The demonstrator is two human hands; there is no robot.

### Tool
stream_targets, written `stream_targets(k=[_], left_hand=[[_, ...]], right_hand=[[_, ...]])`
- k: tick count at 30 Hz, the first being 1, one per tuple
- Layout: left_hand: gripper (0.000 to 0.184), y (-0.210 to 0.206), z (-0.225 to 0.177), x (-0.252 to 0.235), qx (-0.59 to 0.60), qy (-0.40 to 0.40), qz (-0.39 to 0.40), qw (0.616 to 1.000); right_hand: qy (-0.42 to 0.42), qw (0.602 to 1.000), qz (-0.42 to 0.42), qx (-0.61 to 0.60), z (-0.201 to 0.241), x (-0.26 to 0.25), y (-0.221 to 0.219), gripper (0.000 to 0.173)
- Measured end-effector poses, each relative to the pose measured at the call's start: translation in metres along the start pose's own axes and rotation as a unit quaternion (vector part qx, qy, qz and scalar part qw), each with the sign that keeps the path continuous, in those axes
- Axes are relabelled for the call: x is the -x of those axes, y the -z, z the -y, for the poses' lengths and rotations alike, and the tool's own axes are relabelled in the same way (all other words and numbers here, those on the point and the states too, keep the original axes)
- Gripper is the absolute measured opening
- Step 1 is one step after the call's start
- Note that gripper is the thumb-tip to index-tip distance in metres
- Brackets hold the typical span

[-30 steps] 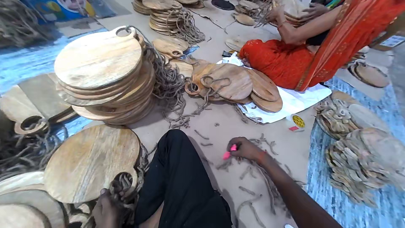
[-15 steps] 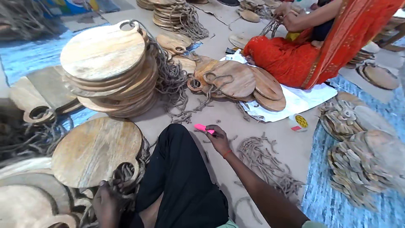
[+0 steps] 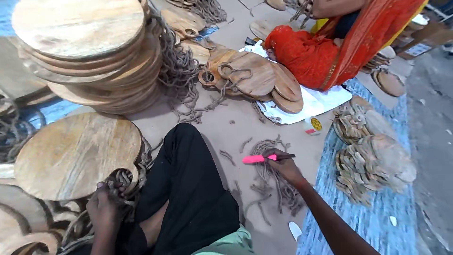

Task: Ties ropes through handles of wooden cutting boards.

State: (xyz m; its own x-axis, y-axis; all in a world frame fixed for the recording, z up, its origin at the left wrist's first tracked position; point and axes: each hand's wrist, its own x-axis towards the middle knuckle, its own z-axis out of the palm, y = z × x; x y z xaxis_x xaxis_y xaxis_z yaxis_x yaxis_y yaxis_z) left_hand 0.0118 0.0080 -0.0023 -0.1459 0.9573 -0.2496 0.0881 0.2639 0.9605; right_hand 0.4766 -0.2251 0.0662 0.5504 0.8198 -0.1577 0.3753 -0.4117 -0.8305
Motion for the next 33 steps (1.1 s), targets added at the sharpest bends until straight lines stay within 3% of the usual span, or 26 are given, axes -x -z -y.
stream_targets(k=[5, 8, 12, 15, 17, 18, 21, 24, 28, 33], left_hand=[[0.046, 0.002, -0.003, 0.006, 0.021, 0.007, -0.026, 0.999], [0.046, 0.004, -0.002, 0.009, 0.029, 0.010, -0.033, 0.999], [0.047, 0.005, -0.002, 0.008, 0.025, 0.016, -0.032, 0.999], [0.047, 0.000, -0.003, 0.004, 0.017, 0.022, -0.025, 0.999], [0.047, -0.002, -0.005, 0.004, 0.000, 0.026, -0.015, 1.000], [0.047, -0.003, -0.005, 0.003, -0.008, 0.024, -0.013, 1.000], [0.049, -0.004, -0.004, 0.000, -0.020, 0.020, -0.007, 1.000], [0.047, -0.003, -0.001, 0.001, -0.010, 0.010, -0.007, 1.000], [0.045, -0.001, -0.003, 0.007, 0.009, -0.002, -0.011, 1.000], [0.044, 0.002, -0.003, 0.008, 0.032, 0.014, -0.038, 0.999]], right_hand=[[0.122, 0.983, 0.121, -0.068, 0.024, -0.049, -0.084, 0.009], [0.160, 0.967, 0.193, -0.048, 0.026, -0.069, -0.103, 0.009], [0.129, 0.965, 0.217, 0.074, 0.017, -0.076, -0.052, 0.012], [-0.013, 0.934, 0.219, 0.281, 0.005, -0.068, 0.010, 0.016], [-0.087, 0.919, 0.193, 0.334, -0.003, -0.061, 0.034, 0.018], [-0.086, 0.937, 0.153, 0.302, -0.005, -0.059, 0.040, 0.016], [-0.028, 0.994, 0.000, 0.106, -0.001, -0.071, 0.024, 0.012], [0.014, 0.995, -0.094, -0.015, 0.009, -0.112, -0.015, 0.015], [0.057, 0.993, -0.101, 0.002, 0.010, -0.164, -0.056, 0.019], [0.056, 0.995, -0.060, 0.057, 0.006, -0.154, -0.050, 0.015]])
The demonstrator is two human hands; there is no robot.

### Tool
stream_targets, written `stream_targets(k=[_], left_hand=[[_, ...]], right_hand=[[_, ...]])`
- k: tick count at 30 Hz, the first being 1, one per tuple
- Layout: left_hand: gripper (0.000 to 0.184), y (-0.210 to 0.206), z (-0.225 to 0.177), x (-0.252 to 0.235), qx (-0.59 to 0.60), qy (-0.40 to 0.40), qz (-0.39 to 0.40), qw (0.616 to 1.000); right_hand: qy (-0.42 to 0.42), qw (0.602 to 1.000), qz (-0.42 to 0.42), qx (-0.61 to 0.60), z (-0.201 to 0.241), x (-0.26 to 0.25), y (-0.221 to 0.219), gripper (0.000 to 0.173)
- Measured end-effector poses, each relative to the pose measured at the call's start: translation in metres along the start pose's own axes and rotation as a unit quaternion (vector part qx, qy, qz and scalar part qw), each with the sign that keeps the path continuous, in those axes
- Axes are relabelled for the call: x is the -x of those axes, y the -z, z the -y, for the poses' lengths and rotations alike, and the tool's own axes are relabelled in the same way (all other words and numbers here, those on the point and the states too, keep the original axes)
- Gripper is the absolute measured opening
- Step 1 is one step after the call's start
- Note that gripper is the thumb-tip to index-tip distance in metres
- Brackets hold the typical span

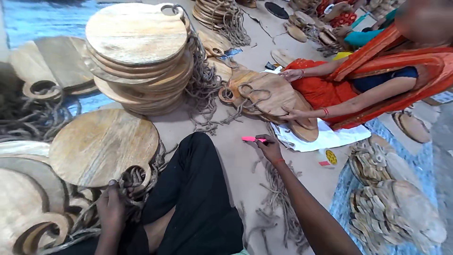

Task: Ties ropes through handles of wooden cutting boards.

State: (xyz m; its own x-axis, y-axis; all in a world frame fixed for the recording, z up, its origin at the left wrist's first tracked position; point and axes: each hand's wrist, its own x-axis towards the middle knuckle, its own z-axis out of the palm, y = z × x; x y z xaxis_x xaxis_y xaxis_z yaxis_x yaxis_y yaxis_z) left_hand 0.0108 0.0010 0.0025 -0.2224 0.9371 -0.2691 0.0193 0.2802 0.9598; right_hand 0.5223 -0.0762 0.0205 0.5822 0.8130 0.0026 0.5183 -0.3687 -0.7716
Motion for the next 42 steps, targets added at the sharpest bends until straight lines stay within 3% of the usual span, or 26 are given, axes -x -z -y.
stream_targets(k=[3, 7, 9, 11, 14, 17, 23, 28, 31, 36, 42], left_hand=[[0.045, -0.003, 0.001, -0.002, -0.012, 0.004, 0.006, 1.000], [0.045, -0.005, 0.003, -0.005, -0.006, -0.003, 0.034, 0.999], [0.044, -0.005, 0.002, -0.005, -0.010, -0.011, 0.043, 0.999], [0.045, -0.006, 0.001, -0.006, -0.006, -0.015, 0.051, 0.999], [0.045, -0.003, 0.006, -0.007, -0.011, -0.017, 0.053, 0.998], [0.045, -0.001, 0.007, -0.007, -0.013, -0.017, 0.045, 0.999], [0.044, 0.007, 0.004, -0.002, 0.000, -0.014, 0.024, 1.000], [0.044, 0.004, 0.005, -0.004, -0.013, -0.011, 0.029, 0.999], [0.045, 0.000, 0.004, -0.006, -0.021, -0.016, 0.038, 0.999], [0.044, 0.001, 0.004, -0.006, -0.014, -0.024, 0.052, 0.998], [0.044, 0.005, 0.005, -0.003, -0.017, -0.014, 0.021, 1.000]], right_hand=[[-0.037, 0.996, 0.058, 0.051, -0.009, 0.030, 0.038, 0.010], [-0.161, 0.967, 0.118, 0.159, -0.031, 0.076, 0.100, 0.009], [-0.194, 0.960, 0.109, 0.171, -0.040, 0.094, 0.121, 0.009], [-0.195, 0.971, 0.037, 0.135, -0.038, 0.103, 0.133, 0.008], [-0.192, 0.975, -0.096, 0.050, -0.039, 0.093, 0.133, 0.014], [-0.166, 0.972, -0.162, 0.039, -0.057, 0.070, 0.122, 0.019], [-0.204, 0.966, -0.138, 0.072, -0.072, 0.060, 0.102, 0.022], [-0.277, 0.949, -0.086, 0.124, -0.084, 0.093, 0.140, 0.019], [-0.300, 0.940, -0.142, 0.082, -0.094, 0.119, 0.162, 0.019], [-0.229, 0.929, -0.290, -0.027, -0.102, 0.118, 0.153, 0.020], [-0.222, 0.945, -0.241, 0.002, -0.118, 0.073, 0.126, 0.028]])
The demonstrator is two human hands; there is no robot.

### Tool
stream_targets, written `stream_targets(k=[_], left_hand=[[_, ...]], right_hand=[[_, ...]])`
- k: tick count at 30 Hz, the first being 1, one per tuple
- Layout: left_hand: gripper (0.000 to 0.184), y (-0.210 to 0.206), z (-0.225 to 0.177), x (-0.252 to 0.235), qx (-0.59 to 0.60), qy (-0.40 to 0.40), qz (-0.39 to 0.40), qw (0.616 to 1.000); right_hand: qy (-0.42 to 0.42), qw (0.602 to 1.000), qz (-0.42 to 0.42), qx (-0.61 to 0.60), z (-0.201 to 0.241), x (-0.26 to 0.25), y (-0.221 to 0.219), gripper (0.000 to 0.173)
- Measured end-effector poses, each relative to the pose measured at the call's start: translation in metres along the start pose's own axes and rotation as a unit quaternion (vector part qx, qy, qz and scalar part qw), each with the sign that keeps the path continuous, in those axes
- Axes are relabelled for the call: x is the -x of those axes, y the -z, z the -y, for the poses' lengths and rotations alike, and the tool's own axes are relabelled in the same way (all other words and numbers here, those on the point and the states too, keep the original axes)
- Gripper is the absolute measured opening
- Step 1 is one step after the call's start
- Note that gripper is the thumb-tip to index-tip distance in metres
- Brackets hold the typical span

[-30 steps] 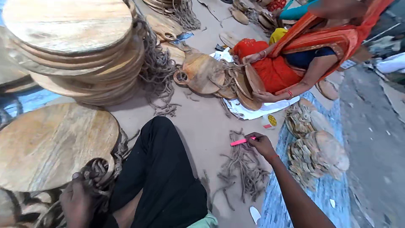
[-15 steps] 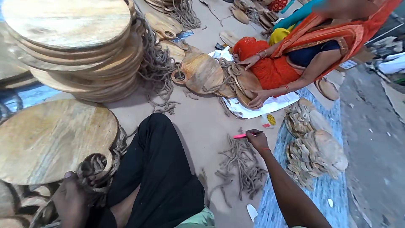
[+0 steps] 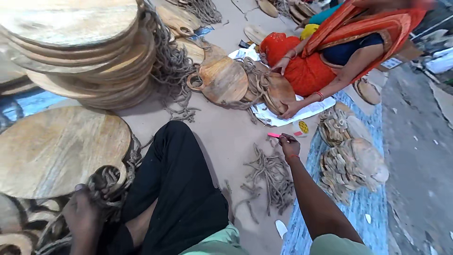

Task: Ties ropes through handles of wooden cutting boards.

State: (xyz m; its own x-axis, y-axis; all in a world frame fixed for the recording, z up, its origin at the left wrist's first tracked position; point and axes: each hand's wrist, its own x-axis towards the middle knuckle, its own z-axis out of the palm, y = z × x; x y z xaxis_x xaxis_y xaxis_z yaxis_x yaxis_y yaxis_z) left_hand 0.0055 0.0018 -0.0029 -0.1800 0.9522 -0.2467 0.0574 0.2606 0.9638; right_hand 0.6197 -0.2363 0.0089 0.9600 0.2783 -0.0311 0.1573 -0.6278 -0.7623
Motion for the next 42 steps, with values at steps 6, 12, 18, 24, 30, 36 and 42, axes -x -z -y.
stream_targets(k=[6, 12, 18, 24, 30, 36, 42], left_hand=[[0.043, 0.003, 0.002, -0.001, 0.001, 0.001, -0.003, 1.000], [0.045, -0.005, -0.001, -0.003, -0.009, 0.009, 0.020, 1.000], [0.045, -0.004, -0.001, -0.002, 0.004, 0.013, 0.023, 1.000], [0.045, -0.002, -0.004, 0.002, 0.011, 0.016, 0.011, 1.000], [0.044, 0.000, -0.001, -0.001, 0.010, 0.001, 0.013, 1.000], [0.044, -0.004, -0.006, 0.000, -0.001, 0.008, 0.035, 0.999], [0.044, -0.003, -0.002, -0.002, 0.007, 0.003, 0.033, 0.999]], right_hand=[[0.016, 0.987, 0.063, 0.148, 0.013, 0.011, 0.016, 0.019], [-0.040, 0.975, 0.051, 0.215, 0.014, 0.026, 0.066, 0.023], [-0.004, 0.999, -0.045, 0.005, -0.010, 0.027, 0.058, 0.023], [0.172, 0.967, 0.186, -0.004, 0.039, 0.070, 0.000, 0.020], [0.156, 0.935, 0.308, 0.075, 0.042, 0.063, 0.004, 0.018], [0.069, 0.948, 0.262, 0.168, 0.038, 0.060, 0.065, 0.007], [0.166, 0.882, 0.440, -0.027, 0.062, 0.146, 0.014, 0.012]])
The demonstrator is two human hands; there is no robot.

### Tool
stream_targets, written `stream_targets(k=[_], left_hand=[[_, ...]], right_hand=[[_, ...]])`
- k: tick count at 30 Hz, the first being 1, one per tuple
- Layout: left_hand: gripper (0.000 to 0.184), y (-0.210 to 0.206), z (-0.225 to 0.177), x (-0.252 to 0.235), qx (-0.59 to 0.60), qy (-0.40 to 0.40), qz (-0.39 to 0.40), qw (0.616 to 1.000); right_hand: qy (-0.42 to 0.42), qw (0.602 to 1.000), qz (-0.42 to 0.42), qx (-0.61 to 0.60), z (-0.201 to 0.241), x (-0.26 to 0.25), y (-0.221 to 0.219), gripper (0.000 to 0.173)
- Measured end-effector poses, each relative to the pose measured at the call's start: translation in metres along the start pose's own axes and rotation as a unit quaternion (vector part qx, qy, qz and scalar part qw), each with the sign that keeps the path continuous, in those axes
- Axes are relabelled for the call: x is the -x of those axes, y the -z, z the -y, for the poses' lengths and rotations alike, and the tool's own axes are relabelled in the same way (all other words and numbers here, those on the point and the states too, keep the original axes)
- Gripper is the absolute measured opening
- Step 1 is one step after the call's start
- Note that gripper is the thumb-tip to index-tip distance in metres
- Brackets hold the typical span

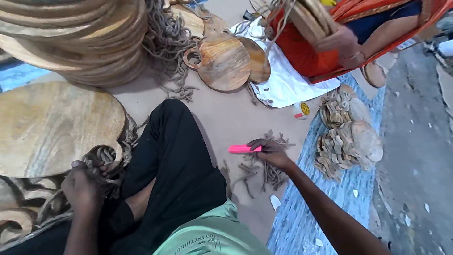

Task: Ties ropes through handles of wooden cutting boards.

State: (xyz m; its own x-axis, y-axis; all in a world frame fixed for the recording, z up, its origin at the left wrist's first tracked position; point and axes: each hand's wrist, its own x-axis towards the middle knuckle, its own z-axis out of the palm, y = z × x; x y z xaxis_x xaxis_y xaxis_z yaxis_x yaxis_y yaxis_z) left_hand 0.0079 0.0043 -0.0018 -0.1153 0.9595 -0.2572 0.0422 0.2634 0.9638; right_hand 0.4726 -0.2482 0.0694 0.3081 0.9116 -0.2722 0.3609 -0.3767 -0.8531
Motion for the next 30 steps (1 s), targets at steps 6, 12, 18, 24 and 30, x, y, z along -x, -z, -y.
stream_targets(k=[6, 12, 18, 24, 30], left_hand=[[0.044, 0.003, -0.002, 0.002, -0.006, 0.000, -0.009, 1.000], [0.044, 0.000, -0.005, 0.001, -0.001, 0.002, -0.004, 1.000], [0.044, 0.000, -0.003, 0.001, -0.004, -0.013, 0.006, 1.000], [0.041, -0.003, -0.008, 0.004, -0.007, 0.005, -0.003, 1.000], [0.042, 0.001, -0.006, 0.004, 0.006, 0.002, -0.002, 1.000]], right_hand=[[-0.010, 0.978, 0.207, -0.011, 0.004, 0.003, -0.047, 0.008], [-0.178, 0.980, 0.069, 0.061, -0.026, 0.026, 0.052, 0.014], [-0.322, 0.940, -0.112, -0.032, -0.024, 0.040, 0.073, 0.010], [-0.343, 0.934, 0.072, -0.064, -0.009, 0.029, -0.019, 0.025], [-0.339, 0.935, 0.014, 0.107, -0.038, 0.029, -0.006, 0.027]])
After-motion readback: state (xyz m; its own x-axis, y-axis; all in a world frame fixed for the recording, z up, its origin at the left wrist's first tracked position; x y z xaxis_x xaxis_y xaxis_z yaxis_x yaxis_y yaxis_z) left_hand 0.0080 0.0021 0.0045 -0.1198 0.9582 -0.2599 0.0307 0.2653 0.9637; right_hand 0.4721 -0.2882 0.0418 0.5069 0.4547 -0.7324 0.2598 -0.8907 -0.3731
